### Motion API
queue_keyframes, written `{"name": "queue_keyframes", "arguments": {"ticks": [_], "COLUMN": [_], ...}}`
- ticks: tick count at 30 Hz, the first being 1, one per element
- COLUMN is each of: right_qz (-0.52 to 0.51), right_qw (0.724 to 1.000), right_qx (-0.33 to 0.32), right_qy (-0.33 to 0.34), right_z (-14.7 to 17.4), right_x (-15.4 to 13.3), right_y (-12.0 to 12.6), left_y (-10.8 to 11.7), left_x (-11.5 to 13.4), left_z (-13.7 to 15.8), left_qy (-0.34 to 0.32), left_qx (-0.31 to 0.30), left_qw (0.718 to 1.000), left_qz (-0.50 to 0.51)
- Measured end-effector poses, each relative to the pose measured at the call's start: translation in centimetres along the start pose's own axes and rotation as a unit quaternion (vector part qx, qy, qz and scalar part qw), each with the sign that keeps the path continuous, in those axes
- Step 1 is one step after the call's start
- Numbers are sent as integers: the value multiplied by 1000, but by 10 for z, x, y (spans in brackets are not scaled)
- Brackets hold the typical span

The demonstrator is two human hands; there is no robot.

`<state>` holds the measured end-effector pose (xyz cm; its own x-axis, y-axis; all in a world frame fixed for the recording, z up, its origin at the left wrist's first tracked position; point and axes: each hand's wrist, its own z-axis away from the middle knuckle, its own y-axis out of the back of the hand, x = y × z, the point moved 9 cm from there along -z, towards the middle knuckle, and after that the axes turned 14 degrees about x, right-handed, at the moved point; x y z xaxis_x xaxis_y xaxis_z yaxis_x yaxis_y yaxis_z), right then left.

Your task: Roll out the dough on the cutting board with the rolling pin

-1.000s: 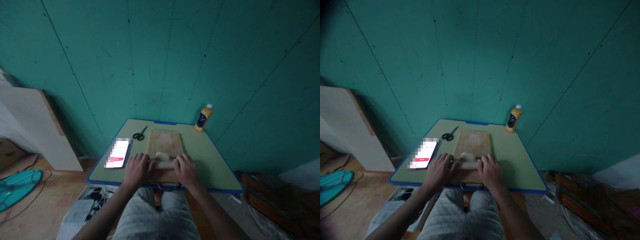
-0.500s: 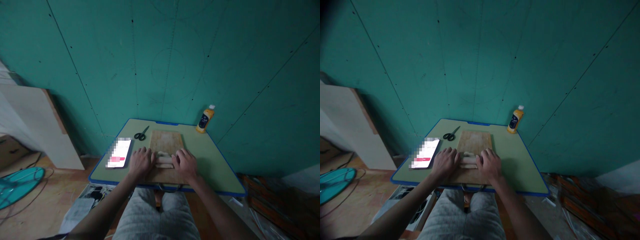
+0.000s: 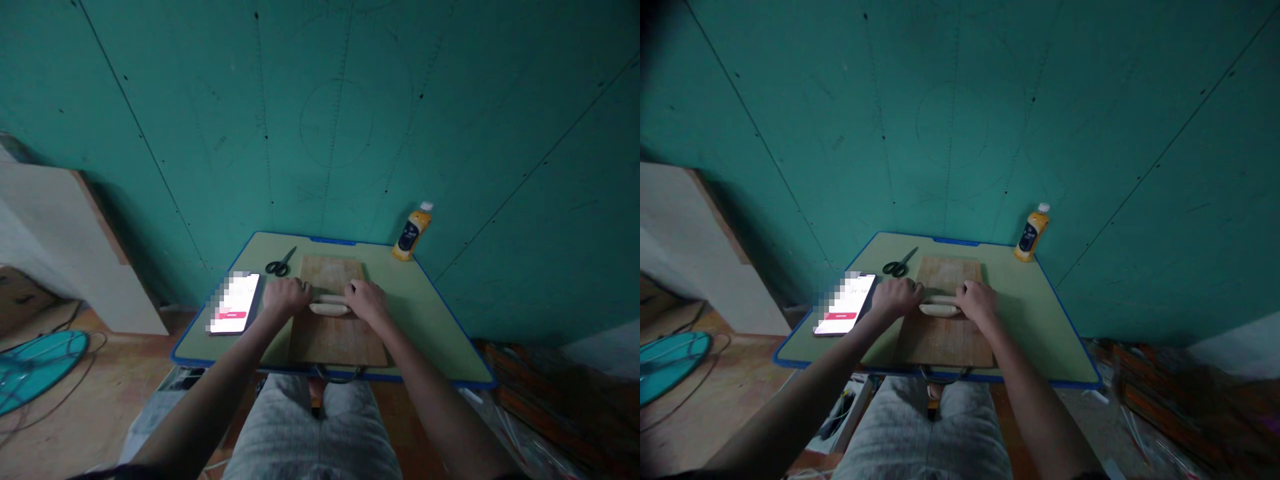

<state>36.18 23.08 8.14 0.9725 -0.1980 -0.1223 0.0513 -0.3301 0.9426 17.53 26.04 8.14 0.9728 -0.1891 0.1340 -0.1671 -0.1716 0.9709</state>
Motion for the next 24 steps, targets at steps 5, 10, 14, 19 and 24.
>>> {"name": "queue_keyframes", "arguments": {"ticks": [5,10,14,19,24], "right_qz": [-10,-2,4,24,19], "right_qw": [1000,1000,1000,998,998], "right_qx": [-26,-23,-28,-53,-52], "right_qy": [-1,-7,-9,28,31], "right_z": [-7,-13,-16,-20,-27], "right_x": [0,0,0,-3,-5], "right_y": [-5,-5,-8,-11,-13], "left_y": [0,-1,-1,-7,-15], "left_x": [-2,-2,-2,-3,-6], "left_z": [-10,-19,-24,-32,-36], "left_qy": [12,13,16,21,38], "left_qx": [24,20,25,22,1], "left_qw": [1000,1000,1000,1000,999], "left_qz": [-1,0,3,5,13]}}
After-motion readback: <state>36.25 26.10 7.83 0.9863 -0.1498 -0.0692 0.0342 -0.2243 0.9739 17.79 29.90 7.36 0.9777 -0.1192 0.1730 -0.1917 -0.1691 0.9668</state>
